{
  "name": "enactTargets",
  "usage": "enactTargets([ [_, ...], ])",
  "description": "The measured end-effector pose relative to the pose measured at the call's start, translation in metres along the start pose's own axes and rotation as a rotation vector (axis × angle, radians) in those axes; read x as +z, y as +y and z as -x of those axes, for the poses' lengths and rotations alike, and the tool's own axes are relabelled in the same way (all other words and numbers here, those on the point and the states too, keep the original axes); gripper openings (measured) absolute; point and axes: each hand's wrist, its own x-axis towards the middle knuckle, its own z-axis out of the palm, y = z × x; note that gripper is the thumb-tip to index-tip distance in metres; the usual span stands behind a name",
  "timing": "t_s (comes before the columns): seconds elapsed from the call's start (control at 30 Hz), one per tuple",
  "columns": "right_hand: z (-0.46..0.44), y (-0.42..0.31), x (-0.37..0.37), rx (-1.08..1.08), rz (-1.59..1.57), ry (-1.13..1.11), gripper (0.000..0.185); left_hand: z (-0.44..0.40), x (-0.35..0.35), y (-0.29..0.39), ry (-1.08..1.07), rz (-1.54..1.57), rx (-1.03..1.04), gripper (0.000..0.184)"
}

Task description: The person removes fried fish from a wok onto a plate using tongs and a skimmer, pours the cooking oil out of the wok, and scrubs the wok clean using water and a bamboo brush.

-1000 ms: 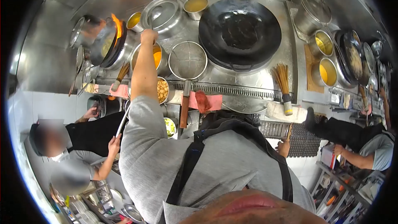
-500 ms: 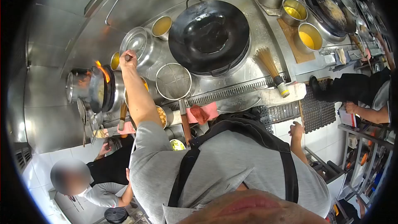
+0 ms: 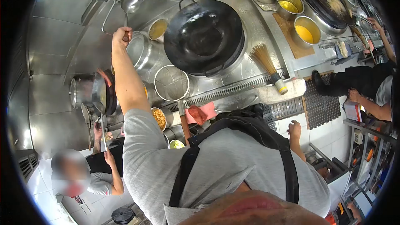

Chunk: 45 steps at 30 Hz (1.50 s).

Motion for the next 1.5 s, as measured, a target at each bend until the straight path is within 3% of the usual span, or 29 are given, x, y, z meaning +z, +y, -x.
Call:
enactTargets([
  [0.1,0.006,-0.018,-0.018,0.003,-0.032,-0.013,0.044,0.019,-0.012,-0.051,0.084,-0.084,0.078,0.004],
  [0.27,-0.001,-0.005,-0.037,0.028,0.040,-0.043,0.042,0.072,-0.053,-0.132,0.175,-0.072,0.006,0.004],
  [0.4,0.003,0.005,-0.055,0.011,0.062,-0.028,0.042,0.122,-0.064,-0.151,0.382,-0.107,-0.003,0.002],
  [0.5,-0.012,0.009,-0.058,-0.019,0.083,0.010,0.037,0.114,-0.090,-0.156,0.460,-0.178,-0.002,0.003],
  [0.57,-0.019,-0.002,-0.059,-0.008,0.074,-0.010,0.033,0.106,-0.103,-0.152,0.469,-0.422,0.012,0.012],
  [0.6,-0.021,-0.011,-0.059,0.032,0.037,-0.021,0.032,0.090,-0.118,-0.156,0.473,-0.718,-0.028,0.019],
  [0.67,-0.016,-0.033,-0.056,-0.016,0.032,-0.026,0.032,0.038,-0.152,-0.174,0.432,-0.838,-0.169,0.022],
  [0.77,-0.004,-0.047,-0.051,-0.075,0.000,-0.014,0.033,0.027,-0.145,-0.170,0.458,-0.782,-0.237,0.018],
  [0.83,0.004,-0.053,-0.049,-0.098,0.025,-0.027,0.037,0.023,-0.136,-0.167,0.319,-0.419,-0.318,0.012],
  [0.87,0.008,-0.053,-0.049,-0.084,0.012,-0.020,0.037,0.023,-0.132,-0.167,0.303,-0.430,-0.311,0.012],
  [0.93,0.017,-0.047,-0.047,-0.033,0.041,-0.009,0.040,0.020,-0.126,-0.168,0.283,0.320,-0.227,0.010],
  [1.0,0.021,-0.029,-0.047,-0.005,0.000,-0.010,0.044,-0.031,-0.156,-0.191,0.064,0.829,-0.151,0.011],
  [1.07,0.033,-0.020,-0.049,0.068,-0.031,-0.004,0.045,-0.042,-0.148,-0.170,0.177,0.961,-0.216,0.009],
  [1.1,0.032,-0.007,-0.047,0.080,-0.030,0.020,0.046,-0.032,-0.136,-0.156,0.100,1.003,-0.188,0.008],
  [1.2,0.036,-0.006,-0.049,0.055,-0.029,0.062,0.041,-0.015,-0.104,-0.118,0.061,0.814,-0.087,0.007],
  [1.3,0.046,-0.064,-0.053,-0.332,0.095,0.270,0.034,-0.011,-0.079,-0.076,-0.022,0.682,-0.103,0.007],
  [1.33,0.048,-0.092,-0.053,-0.496,0.158,0.386,0.031,-0.008,-0.065,-0.059,0.028,0.448,-0.089,0.008],
  [1.37,0.043,-0.118,-0.054,-0.553,0.081,0.360,0.032,-0.004,-0.053,-0.047,0.076,0.214,-0.071,0.009],
  [1.4,0.037,-0.144,-0.052,-0.611,0.002,0.337,0.034,0.001,-0.045,-0.039,0.071,0.209,-0.068,0.009],
  [1.5,0.011,-0.202,-0.031,-0.872,0.156,0.358,0.040,0.010,-0.019,-0.026,0.093,-0.175,0.001,0.008],
])
